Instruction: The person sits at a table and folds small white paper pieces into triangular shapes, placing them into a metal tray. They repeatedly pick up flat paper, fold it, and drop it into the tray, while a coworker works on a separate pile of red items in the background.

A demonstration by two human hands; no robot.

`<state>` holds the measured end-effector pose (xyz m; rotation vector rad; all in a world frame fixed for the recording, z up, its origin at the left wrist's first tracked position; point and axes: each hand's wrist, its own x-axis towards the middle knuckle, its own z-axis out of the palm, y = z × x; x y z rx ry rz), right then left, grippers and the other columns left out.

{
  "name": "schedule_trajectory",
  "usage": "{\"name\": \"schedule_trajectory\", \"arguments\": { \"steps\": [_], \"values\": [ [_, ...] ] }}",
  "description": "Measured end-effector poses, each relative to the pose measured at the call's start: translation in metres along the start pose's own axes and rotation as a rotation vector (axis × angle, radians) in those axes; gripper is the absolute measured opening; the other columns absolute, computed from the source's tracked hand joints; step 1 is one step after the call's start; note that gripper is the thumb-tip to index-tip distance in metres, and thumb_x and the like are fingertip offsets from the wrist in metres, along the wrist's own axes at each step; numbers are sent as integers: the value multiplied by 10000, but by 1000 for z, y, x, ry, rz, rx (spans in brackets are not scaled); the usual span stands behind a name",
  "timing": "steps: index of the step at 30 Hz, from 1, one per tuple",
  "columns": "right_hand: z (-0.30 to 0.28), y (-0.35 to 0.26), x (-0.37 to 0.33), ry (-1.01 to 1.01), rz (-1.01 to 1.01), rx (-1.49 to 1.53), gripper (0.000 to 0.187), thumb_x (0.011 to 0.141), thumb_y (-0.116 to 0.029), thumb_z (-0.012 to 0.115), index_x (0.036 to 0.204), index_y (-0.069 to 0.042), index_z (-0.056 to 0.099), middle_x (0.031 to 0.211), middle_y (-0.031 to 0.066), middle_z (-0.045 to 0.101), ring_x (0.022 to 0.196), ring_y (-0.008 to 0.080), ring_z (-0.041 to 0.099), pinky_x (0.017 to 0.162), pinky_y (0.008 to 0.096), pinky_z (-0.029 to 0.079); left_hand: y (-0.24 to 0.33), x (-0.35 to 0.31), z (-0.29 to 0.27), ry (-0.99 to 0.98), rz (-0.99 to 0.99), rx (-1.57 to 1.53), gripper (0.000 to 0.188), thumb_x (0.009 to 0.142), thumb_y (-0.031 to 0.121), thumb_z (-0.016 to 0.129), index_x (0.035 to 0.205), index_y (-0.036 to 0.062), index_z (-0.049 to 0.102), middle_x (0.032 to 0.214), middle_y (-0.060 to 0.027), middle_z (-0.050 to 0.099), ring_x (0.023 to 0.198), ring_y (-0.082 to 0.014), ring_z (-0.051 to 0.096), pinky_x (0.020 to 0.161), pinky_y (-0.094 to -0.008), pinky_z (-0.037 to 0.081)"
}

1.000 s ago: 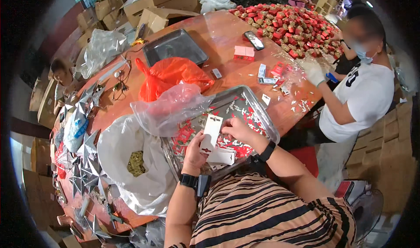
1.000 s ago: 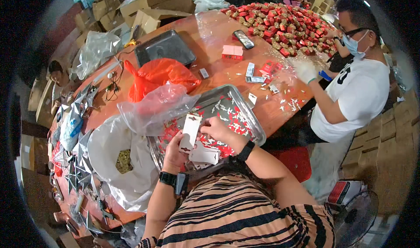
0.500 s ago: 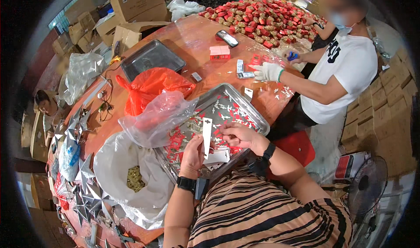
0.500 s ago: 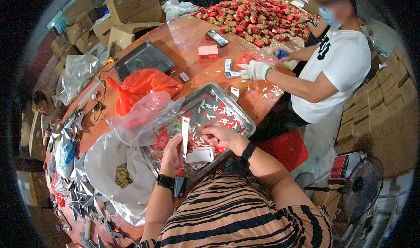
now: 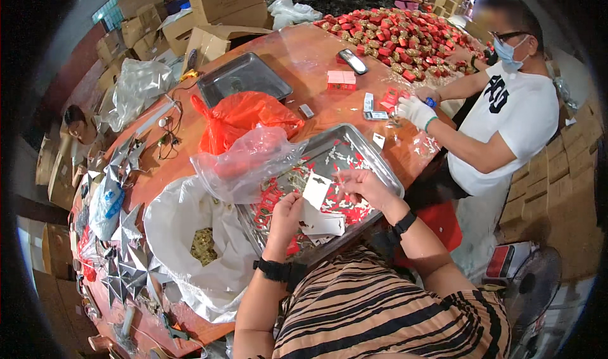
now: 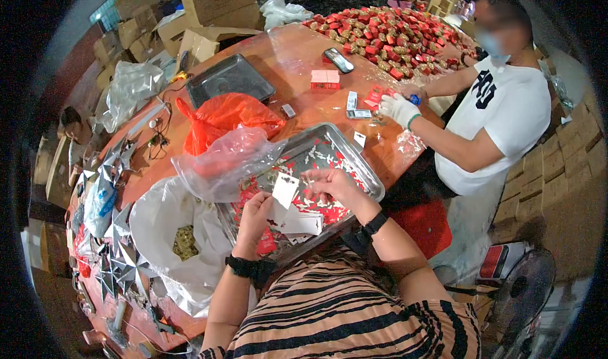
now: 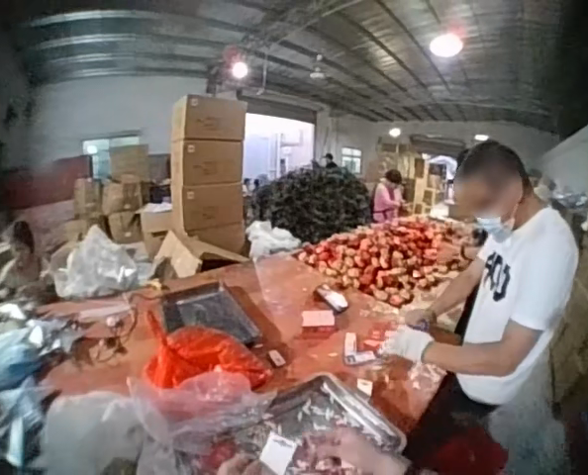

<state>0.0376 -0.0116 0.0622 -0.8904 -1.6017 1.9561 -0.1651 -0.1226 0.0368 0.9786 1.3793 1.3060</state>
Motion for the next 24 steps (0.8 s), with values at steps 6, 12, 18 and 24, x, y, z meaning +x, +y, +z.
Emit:
{"name": "schedule_trajectory", "arguments": {
  "steps": [6, 12, 18, 24],
  "values": [
    [7, -3, 23, -84, -32, -148, 296, 737, -37, 664, 1015, -2, 572, 676, 16, 590, 531, 73, 537, 472, 203, 412, 0, 1, 11, -12, 129, 350, 185, 882, 129, 494, 928, -21, 590, 670, -22, 562, 646, -65, 506, 578, -237, 413],
    [-11, -6, 39, -248, -69, -377, 255, 716, -2, 662, 947, -13, 554, 803, 16, 589, 716, 68, 547, 616, 209, 441, 9, 17, 22, -86, 143, 499, 187, 853, 114, 501, 917, -40, 587, 740, -213, 595, 665, -290, 584, 626, -347, 440],
    [-27, -10, 38, -169, -132, -660, 218, 710, -12, 625, 921, -21, 574, 707, 34, 569, 686, 105, 551, 604, 231, 430, -1, 36, 41, -139, 242, 568, 193, 844, 108, 492, 909, -40, 597, 760, -232, 597, 692, -307, 599, 640, -351, 447],
    [-14, -33, 15, 197, -310, -718, 511, 655, -142, 704, 1120, -62, 506, 815, 102, 595, 732, 220, 580, 665, 332, 452, -1, 53, 59, 34, 139, 461, 202, 806, 49, 475, 951, -50, 575, 677, -146, 581, 576, -179, 560, 541, -318, 442]
  ]
}}
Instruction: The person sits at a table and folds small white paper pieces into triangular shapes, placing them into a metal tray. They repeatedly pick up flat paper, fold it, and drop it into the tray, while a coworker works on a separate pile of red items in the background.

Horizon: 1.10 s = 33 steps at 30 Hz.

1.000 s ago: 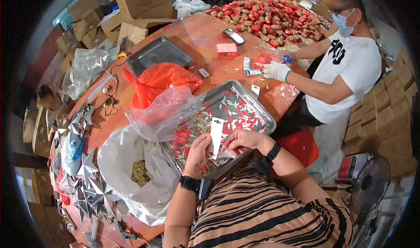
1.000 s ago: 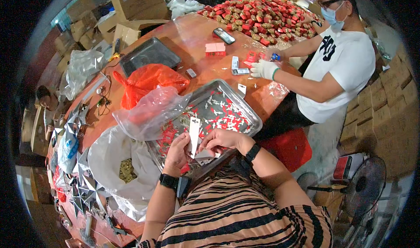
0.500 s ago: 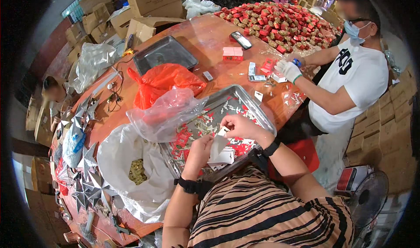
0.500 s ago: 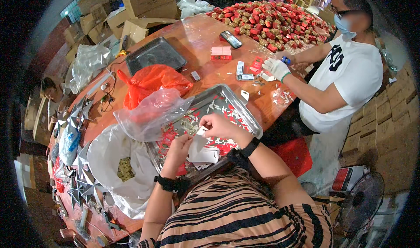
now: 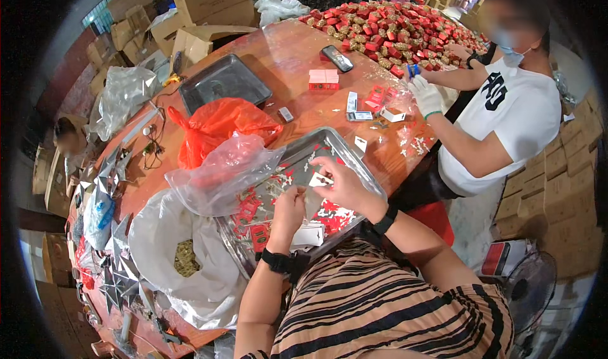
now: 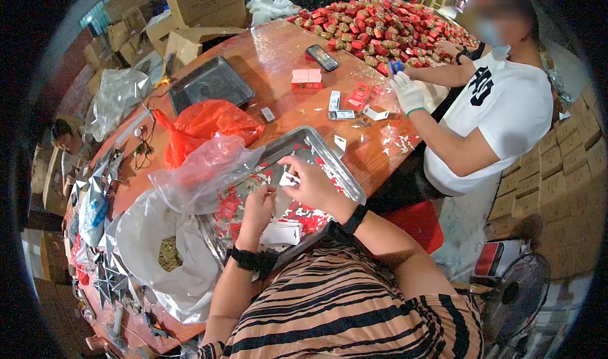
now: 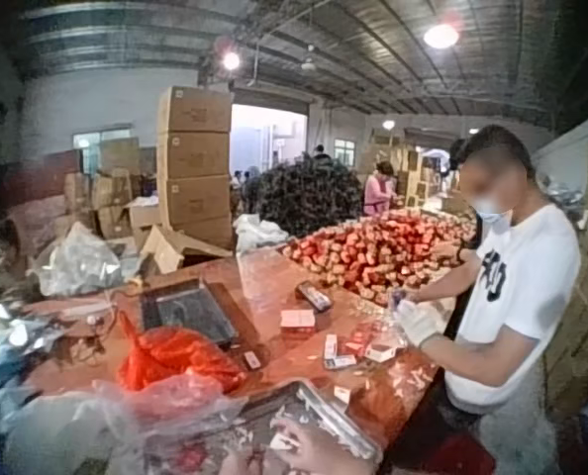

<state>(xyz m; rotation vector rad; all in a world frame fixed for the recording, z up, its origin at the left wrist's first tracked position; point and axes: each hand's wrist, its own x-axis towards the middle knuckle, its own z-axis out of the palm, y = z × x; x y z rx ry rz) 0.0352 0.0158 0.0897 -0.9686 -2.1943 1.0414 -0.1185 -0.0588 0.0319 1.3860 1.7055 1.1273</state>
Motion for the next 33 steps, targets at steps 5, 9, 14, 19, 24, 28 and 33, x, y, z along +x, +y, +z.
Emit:
{"name": "schedule_trajectory", "arguments": {
  "steps": [5, 9, 14, 19, 24, 28, 33],
  "values": [
    [1, -3, -24, -49, -532, -242, 589, 640, -131, 711, 1183, -75, 489, 942, 65, 587, 821, 236, 548, 770, 361, 412, 9, 4, 11, 27, -151, -442, 297, 776, 9, 439, 1044, -33, 561, 680, -143, 619, 568, -179, 592, 491, -298, 460],
    [15, 38, -27, 77, -506, -307, 336, 699, -64, 638, 1028, -39, 569, 922, 94, 587, 822, 263, 562, 728, 358, 441, 6, 17, 17, -98, -418, -683, 325, 803, 9, 390, 1088, -41, 536, 703, -87, 609, 524, -116, 553, 424, -246, 426],
    [-1, 43, -25, 177, -144, 50, 130, 776, -71, 611, 866, 22, 609, 747, 110, 606, 657, 217, 589, 606, 314, 462, 16, 25, 12, -248, -280, -596, 221, 830, 103, 524, 1009, -6, 593, 686, -19, 592, 566, -74, 524, 491, -207, 403],
    [-16, 71, -28, 21, 168, 395, 184, 788, -15, 583, 966, 7, 627, 811, 31, 626, 696, 71, 563, 615, 230, 455, 6, 30, 51, -128, 14, -103, 166, 760, 163, 663, 824, 10, 666, 585, -19, 565, 525, -74, 470, 485, -252, 379],
    [-17, 133, -52, -45, 429, 625, 182, 783, -25, 572, 950, 13, 633, 734, 38, 633, 597, 82, 570, 527, 226, 454, -9, 26, 106, -155, -11, -34, 190, 746, 183, 686, 777, -3, 665, 543, -50, 559, 510, -99, 483, 481, -280, 390],
    [-63, 174, -33, 190, 462, 548, 155, 753, -34, 603, 896, 17, 631, 739, 54, 637, 548, 103, 559, 500, 232, 441, 0, 26, 106, -234, -149, -160, 342, 735, 208, 709, 965, -16, 589, 777, -131, 628, 690, -194, 599, 605, -314, 455],
    [-111, 238, 13, 591, 392, 120, 245, 730, -7, 613, 972, -11, 571, 782, 43, 604, 647, 117, 562, 612, 251, 462, -26, -2, 59, -394, 107, 539, 449, 639, 161, 712, 1052, 69, 563, 1030, -152, 519, 1022, -312, 510, 834, -416, 431]
  ]
}}
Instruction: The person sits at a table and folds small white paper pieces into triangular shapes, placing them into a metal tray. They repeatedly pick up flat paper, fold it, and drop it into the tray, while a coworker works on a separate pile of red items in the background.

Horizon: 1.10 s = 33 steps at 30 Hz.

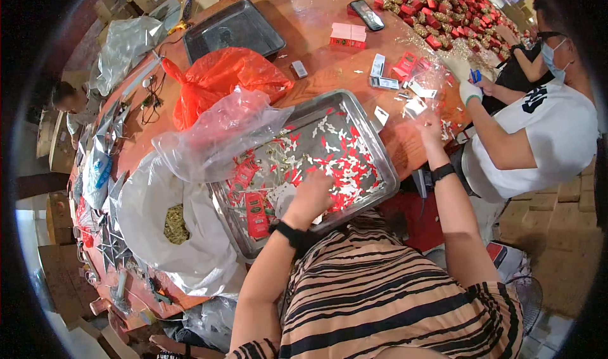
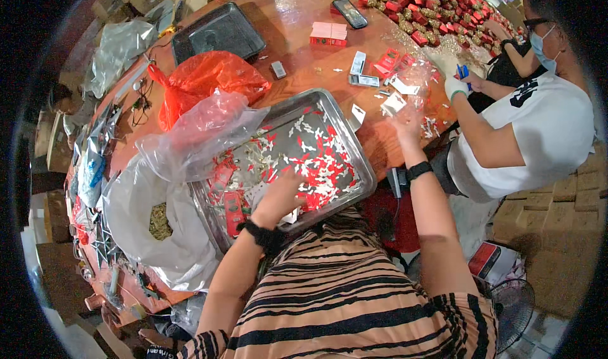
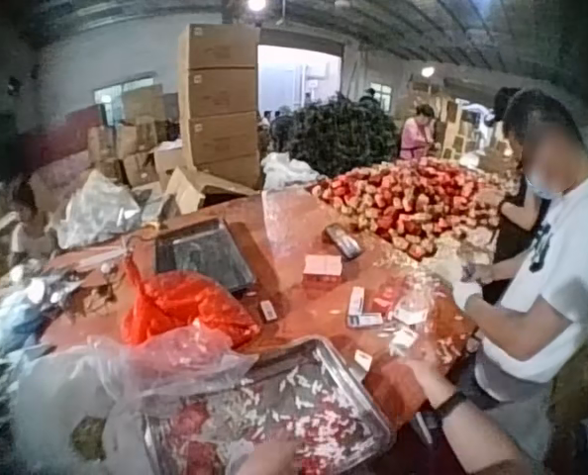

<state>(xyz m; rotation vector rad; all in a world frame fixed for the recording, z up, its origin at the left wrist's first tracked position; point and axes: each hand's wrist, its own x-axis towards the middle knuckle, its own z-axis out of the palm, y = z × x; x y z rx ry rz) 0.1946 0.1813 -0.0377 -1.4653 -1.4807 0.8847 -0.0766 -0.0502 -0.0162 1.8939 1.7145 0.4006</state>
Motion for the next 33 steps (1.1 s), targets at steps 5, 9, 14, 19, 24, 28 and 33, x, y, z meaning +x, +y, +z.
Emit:
{"name": "schedule_trajectory", "arguments": {
  "steps": [5, 9, 14, 19, 24, 28, 33],
  "values": [
    [87, -47, -54, -300, -238, -59, 164, 759, 21, 562, 915, -11, 603, 858, 76, 604, 763, 155, 581, 693, 297, 462, -20, -44, 10, 140, 72, 434, 279, 683, 110, 615, 960, 97, 583, 975, -111, 529, 960, -267, 510, 780, -389, 421],
    [173, -60, -109, -810, -764, -297, 168, 733, -64, 564, 879, -99, 638, 834, 98, 538, 845, 296, 539, 747, 391, 452, -25, -53, 15, 42, -38, 392, 452, 608, 106, 693, 1041, 123, 564, 1026, -97, 500, 993, -271, 483, 827, -400, 411],
    [206, -42, -118, -743, -822, -529, 64, 730, -97, 551, 739, -79, 611, 815, 98, 557, 792, 284, 573, 694, 401, 464, -26, -68, 18, 151, -20, 334, 419, 641, 92, 660, 1047, 111, 559, 1019, -103, 502, 979, -275, 497, 812, -383, 432],
    [184, -49, -104, -786, -534, -217, 92, 701, -127, 605, 761, -61, 625, 734, 116, 599, 698, 297, 596, 631, 383, 475, -28, -83, 1, 352, -42, -52, 437, 703, 46, 620, 1132, 58, 537, 1037, -125, 555, 914, -289, 551, 782, -373, 458],
    [162, -87, -109, -979, 15, 144, 91, 782, -86, 603, 750, -4, 582, 672, 50, 614, 517, 77, 539, 465, 227, 420, -43, -79, -17, 342, -214, -1272, 429, 783, 67, 621, 1183, -33, 503, 1000, -80, 612, 836, -127, 592, 710, -260, 470],
    [155, -118, -129, -1121, 6, 234, 42, 817, -27, 556, 849, -3, 571, 737, 59, 634, 572, 70, 544, 505, 217, 435, -27, -75, -45, 318, -149, -1682, 402, 786, 72, 612, 1167, -20, 524, 959, -77, 629, 787, -158, 607, 742, -286, 480],
    [145, -133, -145, -1001, -18, 235, 57, 839, -58, 540, 864, -18, 571, 764, 35, 621, 646, 62, 538, 562, 201, 434, -34, -63, -52, 316, -72, -1741, 358, 759, 40, 622, 1111, -9, 578, 1011, -85, 623, 824, -154, 605, 767, -297, 484]
  ]
}}
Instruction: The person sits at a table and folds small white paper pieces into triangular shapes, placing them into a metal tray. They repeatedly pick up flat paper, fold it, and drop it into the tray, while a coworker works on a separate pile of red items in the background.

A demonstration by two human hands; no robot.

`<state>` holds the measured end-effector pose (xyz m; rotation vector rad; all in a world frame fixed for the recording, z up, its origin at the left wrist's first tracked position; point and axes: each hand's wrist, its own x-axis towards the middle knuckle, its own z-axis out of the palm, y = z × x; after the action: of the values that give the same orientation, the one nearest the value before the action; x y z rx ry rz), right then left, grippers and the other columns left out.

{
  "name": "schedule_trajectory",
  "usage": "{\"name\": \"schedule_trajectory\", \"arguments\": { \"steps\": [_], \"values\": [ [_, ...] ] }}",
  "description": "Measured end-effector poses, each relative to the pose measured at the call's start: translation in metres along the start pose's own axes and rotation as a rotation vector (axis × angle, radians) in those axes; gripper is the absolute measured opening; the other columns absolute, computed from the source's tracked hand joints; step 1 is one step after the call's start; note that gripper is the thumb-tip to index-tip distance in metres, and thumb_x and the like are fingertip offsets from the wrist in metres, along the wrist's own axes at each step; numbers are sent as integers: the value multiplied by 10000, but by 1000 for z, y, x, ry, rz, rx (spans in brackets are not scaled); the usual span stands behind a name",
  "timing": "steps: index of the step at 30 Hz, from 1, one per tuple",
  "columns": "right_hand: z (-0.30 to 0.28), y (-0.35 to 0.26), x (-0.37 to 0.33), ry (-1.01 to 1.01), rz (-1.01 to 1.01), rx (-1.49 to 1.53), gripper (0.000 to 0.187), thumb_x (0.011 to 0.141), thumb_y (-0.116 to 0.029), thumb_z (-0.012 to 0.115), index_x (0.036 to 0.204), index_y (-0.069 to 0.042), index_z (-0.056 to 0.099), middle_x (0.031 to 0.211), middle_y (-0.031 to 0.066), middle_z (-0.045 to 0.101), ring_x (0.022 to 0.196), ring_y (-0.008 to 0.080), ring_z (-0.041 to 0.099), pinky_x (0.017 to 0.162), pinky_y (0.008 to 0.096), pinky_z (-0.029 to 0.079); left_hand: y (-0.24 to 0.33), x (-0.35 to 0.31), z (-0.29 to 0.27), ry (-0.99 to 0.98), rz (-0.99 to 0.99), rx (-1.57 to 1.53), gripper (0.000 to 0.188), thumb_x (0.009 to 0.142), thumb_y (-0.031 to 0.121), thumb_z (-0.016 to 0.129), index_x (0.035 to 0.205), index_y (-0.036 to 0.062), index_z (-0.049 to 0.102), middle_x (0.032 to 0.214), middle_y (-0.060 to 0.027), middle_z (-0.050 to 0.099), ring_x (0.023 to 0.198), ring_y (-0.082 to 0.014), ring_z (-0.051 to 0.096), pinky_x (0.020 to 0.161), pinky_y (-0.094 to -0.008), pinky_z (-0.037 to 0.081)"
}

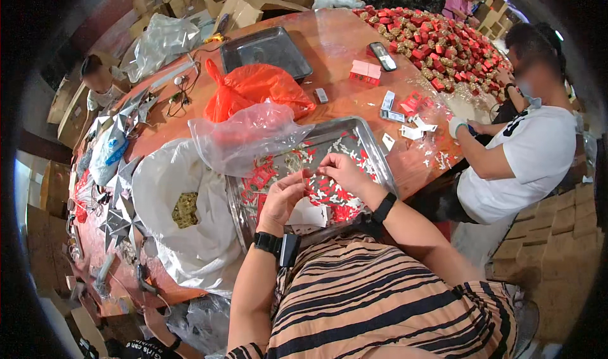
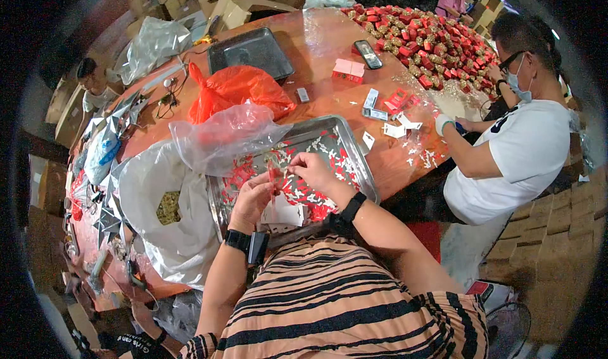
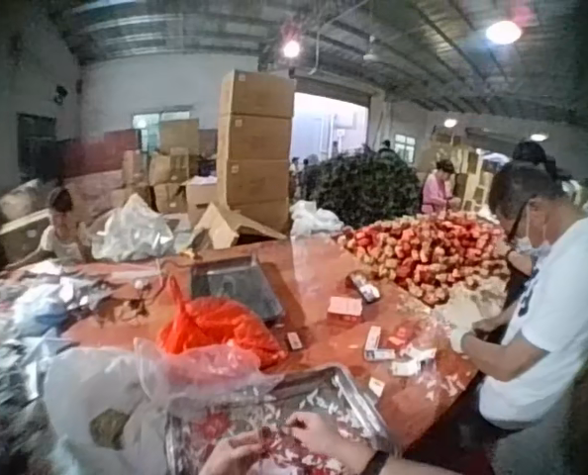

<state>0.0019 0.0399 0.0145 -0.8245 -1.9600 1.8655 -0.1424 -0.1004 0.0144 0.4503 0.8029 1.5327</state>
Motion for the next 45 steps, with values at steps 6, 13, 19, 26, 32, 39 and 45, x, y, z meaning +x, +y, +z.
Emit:
{"name": "schedule_trajectory", "arguments": {
  "steps": [6, 13, 19, 26, 32, 39, 45],
  "values": [
    [2, -4, -18, 68, 156, 676, 59, 840, -92, 537, 825, -52, 579, 799, 27, 607, 705, 105, 553, 610, 244, 450, -6, -3, -4, -23, -5, 88, 417, 721, -1, 639, 1132, 3, 572, 1023, -68, 627, 899, -135, 594, 812, -268, 471],
    [8, -17, -28, 53, 121, 776, 54, 850, -88, 519, 816, -48, 532, 919, 104, 627, 650, 116, 539, 644, 238, 468, -3, 2, 5, -8, -18, 375, 486, 694, -20, 680, 1158, -39, 537, 929, -79, 634, 730, -88, 572, 574, -198, 455],
    [5, -25, -37, 61, 15, 350, 45, 848, -34, 513, 868, -1, 535, 1100, 173, 587, 582, 112, 572, 571, 221, 482, -10, 8, 13, 55, 30, 509, 532, 691, -26, 684, 1180, -98, 487, 998, -123, 617, 845, -137, 598, 728, -244, 484],
    [13, -21, -51, 250, -298, -444, 104, 741, -81, 629, 726, -6, 559, 1004, 137, 554, 882, 220, 566, 703, 309, 451, -18, 12, 21, 24, -18, 494, 534, 693, -44, 659, 1185, -119, 468, 995, -129, 612, 792, -151, 609, 695, -251, 494],
    [10, -24, -63, 278, -184, -220, 65, 770, -97, 610, 766, -31, 613, 971, 131, 510, 969, 237, 514, 792, 307, 416, -35, 21, 31, -63, 61, 469, 521, 703, -81, 606, 1207, -71, 473, 1058, -102, 589, 912, -134, 577, 745, -217, 468],
    [15, -31, -65, 537, -235, -189, 423, 742, -14, 567, 1159, -34, 499, 1081, 137, 527, 1044, 245, 503, 873, 339, 417, -43, 30, 50, 28, 313, 617, 573, 683, -33, 677, 1213, 24, 465, 798, 23, 478, 654, -46, 444, 569, -169, 388],
    [-5, -5, -55, 484, -39, -32, 333, 708, -77, 660, 1015, 27, 584, 865, 69, 605, 796, 113, 551, 699, 257, 455, -30, 35, 60, -85, 328, 864, 580, 681, -2, 693, 1211, 23, 459, 847, -27, 539, 718, -90, 513, 646, -212, 432]
  ]
}}
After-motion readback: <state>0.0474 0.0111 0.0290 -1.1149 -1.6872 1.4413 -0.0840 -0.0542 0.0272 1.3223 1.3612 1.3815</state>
